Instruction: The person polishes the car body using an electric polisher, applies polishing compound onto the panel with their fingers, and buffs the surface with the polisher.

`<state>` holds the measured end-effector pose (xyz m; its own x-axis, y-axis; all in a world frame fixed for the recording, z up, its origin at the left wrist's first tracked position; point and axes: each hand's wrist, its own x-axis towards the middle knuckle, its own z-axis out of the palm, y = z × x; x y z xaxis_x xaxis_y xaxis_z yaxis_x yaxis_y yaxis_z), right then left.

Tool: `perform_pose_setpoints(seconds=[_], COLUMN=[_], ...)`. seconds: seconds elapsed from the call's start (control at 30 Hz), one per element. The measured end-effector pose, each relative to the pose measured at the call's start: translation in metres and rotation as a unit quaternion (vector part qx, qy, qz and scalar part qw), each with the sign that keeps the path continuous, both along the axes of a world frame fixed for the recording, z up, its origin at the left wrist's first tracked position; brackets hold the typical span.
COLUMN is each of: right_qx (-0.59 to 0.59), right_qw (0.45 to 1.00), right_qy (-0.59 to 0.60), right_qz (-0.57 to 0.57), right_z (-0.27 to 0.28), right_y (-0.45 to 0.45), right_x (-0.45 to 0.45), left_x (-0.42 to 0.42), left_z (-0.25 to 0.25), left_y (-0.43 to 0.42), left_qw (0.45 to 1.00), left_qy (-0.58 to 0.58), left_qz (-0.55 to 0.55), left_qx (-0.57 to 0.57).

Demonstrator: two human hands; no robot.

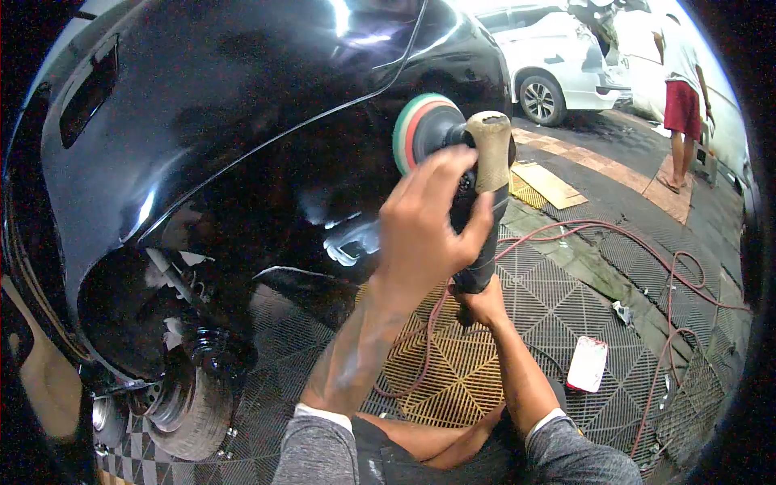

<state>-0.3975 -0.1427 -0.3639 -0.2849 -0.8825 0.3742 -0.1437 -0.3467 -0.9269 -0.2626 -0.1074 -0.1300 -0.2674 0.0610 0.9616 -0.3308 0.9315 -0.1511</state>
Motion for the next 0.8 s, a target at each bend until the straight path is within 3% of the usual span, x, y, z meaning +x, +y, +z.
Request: perform_pose_setpoints(seconds=[0.13,0.2,0.23,0.27,0.33,0.37,0.43,0.53,0.67,0.7,0.73,0.8], right_qx=[-0.048,-0.052,-0.023,-0.060,-0.056,-0.067,-0.073,-0.080,-0.083,-0.078,-0.076,-0.078], right_qw=[0.998,0.995,0.995,0.985,0.972,0.969,0.961,0.955,0.972,0.974,0.974,0.987], right_qy=[0.013,0.061,0.070,0.104,0.167,0.158,0.169,0.224,0.197,0.196,0.198,0.131], right_qz=[0.044,0.054,0.069,0.120,0.155,0.178,0.207,0.176,0.099,0.077,0.076,0.054], right_z=[0.009,0.013,0.025,0.013,0.036,0.040,0.045,0.064,0.071,0.061,0.053,0.039], right_y=[0.007,0.015,0.027,0.015,0.030,0.028,0.023,0.016,0.023,0.020,0.018,0.016], right_x=[0.031,0.050,0.056,0.058,0.067,0.073,0.081,0.068,0.038,0.029,0.021,0.005], left_x=[-0.010,0.021,0.039,0.052,0.093,0.106,0.128,0.126,0.097,0.081,0.068,0.027], left_z=[0.031,0.038,0.046,0.044,0.043,0.043,0.048,0.049,0.053,0.054,0.058,0.061], left_y=[-0.017,-0.029,-0.021,-0.010,-0.008,0.009,0.017,0.016,-0.004,-0.010,-0.011,-0.033], left_qw=[0.989,0.995,0.996,0.991,0.990,0.978,0.990,0.986,0.982,0.981,0.989,0.991], left_qy=[-0.037,-0.021,0.021,0.092,0.088,0.095,0.084,0.114,0.118,0.110,0.055,0.001], left_qz=[0.104,0.000,-0.003,-0.072,-0.067,-0.073,-0.022,-0.066,-0.115,-0.119,-0.051,-0.071], left_qx=[-0.101,-0.096,-0.085,0.060,0.085,0.172,0.113,0.098,0.097,0.105,0.129,0.116])
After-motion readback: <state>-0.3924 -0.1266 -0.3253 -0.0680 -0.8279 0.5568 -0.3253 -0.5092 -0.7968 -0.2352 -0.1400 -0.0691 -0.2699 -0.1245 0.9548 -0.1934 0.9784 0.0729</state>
